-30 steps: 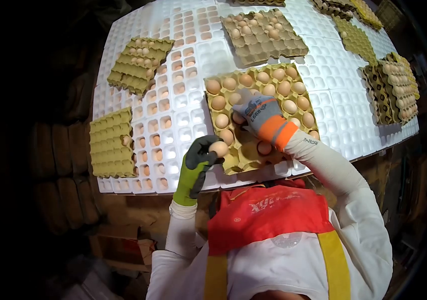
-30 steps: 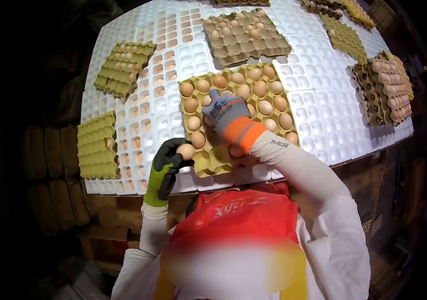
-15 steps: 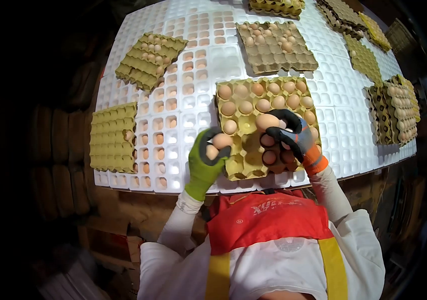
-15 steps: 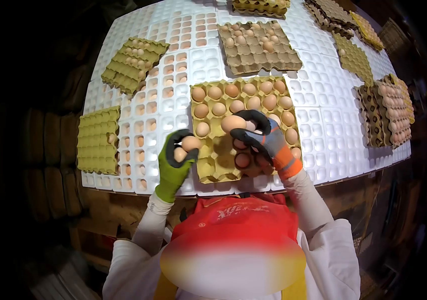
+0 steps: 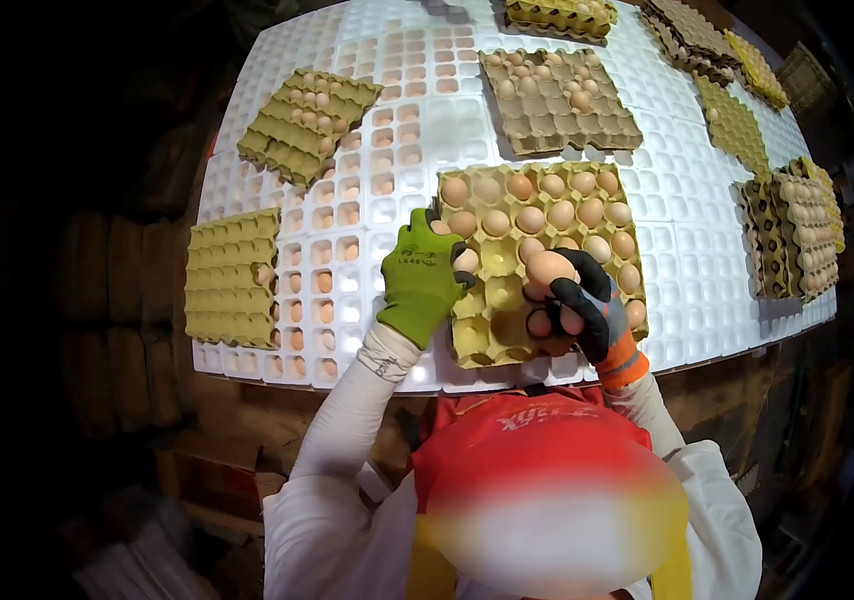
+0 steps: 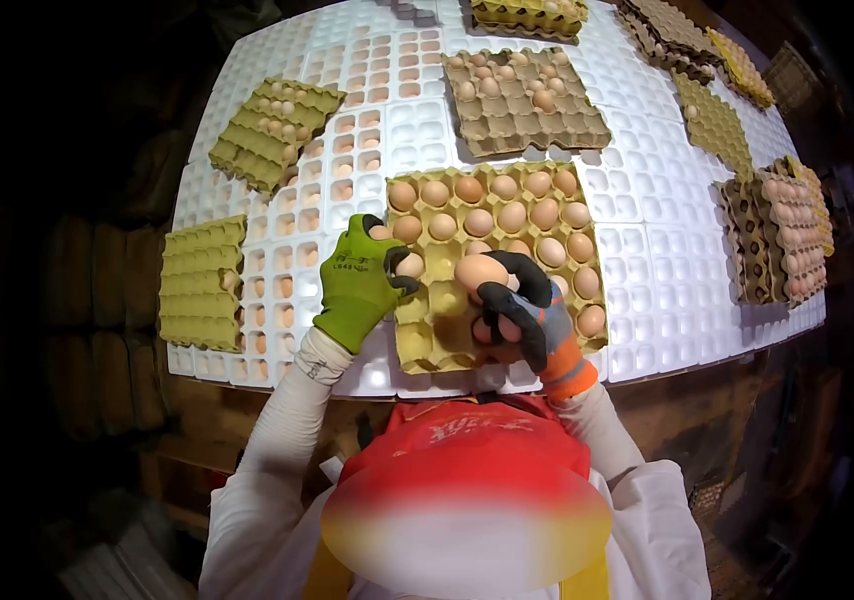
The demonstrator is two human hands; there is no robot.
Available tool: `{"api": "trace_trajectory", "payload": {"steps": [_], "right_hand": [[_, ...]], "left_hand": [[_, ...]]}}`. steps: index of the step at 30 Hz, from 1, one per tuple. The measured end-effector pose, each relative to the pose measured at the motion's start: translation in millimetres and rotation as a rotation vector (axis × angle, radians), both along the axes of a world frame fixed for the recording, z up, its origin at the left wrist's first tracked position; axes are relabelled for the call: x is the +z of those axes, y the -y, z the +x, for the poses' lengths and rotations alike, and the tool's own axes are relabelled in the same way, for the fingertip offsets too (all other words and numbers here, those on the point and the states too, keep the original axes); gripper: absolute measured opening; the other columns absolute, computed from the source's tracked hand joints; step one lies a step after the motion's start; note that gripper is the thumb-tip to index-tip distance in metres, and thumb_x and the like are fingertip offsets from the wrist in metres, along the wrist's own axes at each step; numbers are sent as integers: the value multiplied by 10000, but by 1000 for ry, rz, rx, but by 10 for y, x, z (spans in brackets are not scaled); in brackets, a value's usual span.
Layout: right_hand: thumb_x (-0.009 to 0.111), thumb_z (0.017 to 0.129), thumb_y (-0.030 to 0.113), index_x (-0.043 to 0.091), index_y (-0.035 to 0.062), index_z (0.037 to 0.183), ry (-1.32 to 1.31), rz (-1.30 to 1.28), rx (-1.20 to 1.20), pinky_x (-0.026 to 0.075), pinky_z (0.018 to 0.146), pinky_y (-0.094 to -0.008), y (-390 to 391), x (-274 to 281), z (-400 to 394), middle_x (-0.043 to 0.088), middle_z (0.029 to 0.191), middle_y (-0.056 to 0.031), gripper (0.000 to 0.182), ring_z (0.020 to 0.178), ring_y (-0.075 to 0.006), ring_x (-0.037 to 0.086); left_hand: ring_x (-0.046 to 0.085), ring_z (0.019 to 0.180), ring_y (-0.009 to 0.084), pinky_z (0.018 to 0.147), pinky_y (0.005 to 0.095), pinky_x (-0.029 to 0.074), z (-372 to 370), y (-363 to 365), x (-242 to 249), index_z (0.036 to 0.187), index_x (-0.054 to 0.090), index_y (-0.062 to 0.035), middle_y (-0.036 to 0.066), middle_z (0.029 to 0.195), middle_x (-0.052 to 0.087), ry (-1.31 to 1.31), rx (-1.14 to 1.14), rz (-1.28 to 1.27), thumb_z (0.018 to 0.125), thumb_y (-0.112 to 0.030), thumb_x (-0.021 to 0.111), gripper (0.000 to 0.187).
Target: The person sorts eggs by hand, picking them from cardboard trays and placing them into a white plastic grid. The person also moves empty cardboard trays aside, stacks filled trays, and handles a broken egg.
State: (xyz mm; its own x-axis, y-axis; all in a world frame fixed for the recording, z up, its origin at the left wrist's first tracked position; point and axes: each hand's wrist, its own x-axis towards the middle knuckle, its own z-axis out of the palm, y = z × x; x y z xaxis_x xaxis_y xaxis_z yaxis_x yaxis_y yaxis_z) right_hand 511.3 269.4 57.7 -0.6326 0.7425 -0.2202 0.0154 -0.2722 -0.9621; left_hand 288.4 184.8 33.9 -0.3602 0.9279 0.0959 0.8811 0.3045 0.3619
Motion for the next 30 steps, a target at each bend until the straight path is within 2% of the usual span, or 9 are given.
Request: {"api": "trace_trajectory", "payload": {"steps": [3,7,10,12,14,18,22,23,30], "right_hand": [[674,932,210,637,25,1205,-36,-40,-28,508,663,-257,24,-5,36,685,920,-37,333,740,-105,629],[691,921,172,629,31,1205,-46,-143,7,483,576,-259,75,31,-14,668,822,-32,323,656,-95,603],[771,862,194,675,56,1166,78,-94,160,488,597,-269,43,-41,-165,659,837,-13,348,697,-105,619],[804,836,221,690,70,1158,93,210,325,504,649,-283,37,-74,-425,666,894,-15,373,752,-126,631],[845,793,298,716,135,1133,116,506,495,528,763,-325,-46,-215,-729,674,1000,-48,398,878,-201,665],[777,806,378,705,218,1112,477,1221,595,546,783,-421,11,-190,-1699,651,1067,-103,353,958,-289,684],[639,875,266,690,181,1125,882,1351,858,556,797,-434,42,-837,-2728,621,1171,-129,268,1018,-320,674],[620,865,252,651,158,1188,977,1353,982,556,828,-436,40,-915,-2889,606,1202,-134,338,1049,-341,663],[695,801,278,538,198,1357,905,1099,828,524,933,-452,-286,-1404,-3028,578,1261,-134,582,1158,-329,629]], "left_hand": [[630,921,233,802,348,531,-188,98,-94,1044,778,-198,48,1124,556,310,-5,145,689,-248,868,370],[630,1050,149,917,299,524,-457,424,-432,1187,703,-22,29,1237,578,1155,19,308,792,-51,816,412],[611,1040,124,913,288,514,-574,779,-603,1208,690,-25,30,1203,629,1260,262,321,836,-57,787,386],[632,877,115,802,278,534,-731,1008,-698,1184,689,-16,32,1159,653,1190,424,286,864,-84,779,339],[648,808,133,740,284,533,-1043,1228,-1137,1168,684,-4,52,1140,658,735,304,327,868,-102,778,330],[614,975,304,770,411,544,-1136,1258,-1121,1074,708,-108,122,1143,570,47,519,148,746,-231,824,369],[588,1024,317,767,410,544,-1201,1005,-1206,1024,708,-127,116,1199,524,-184,491,-198,800,-226,753,249],[583,1035,319,768,408,545,-1190,965,-1213,1014,709,-132,114,1218,512,-177,498,-182,817,-220,734,218],[587,1060,320,820,428,523,-1138,1381,-1098,1115,704,-155,100,1165,577,124,411,196,915,-149,615,219]]}}
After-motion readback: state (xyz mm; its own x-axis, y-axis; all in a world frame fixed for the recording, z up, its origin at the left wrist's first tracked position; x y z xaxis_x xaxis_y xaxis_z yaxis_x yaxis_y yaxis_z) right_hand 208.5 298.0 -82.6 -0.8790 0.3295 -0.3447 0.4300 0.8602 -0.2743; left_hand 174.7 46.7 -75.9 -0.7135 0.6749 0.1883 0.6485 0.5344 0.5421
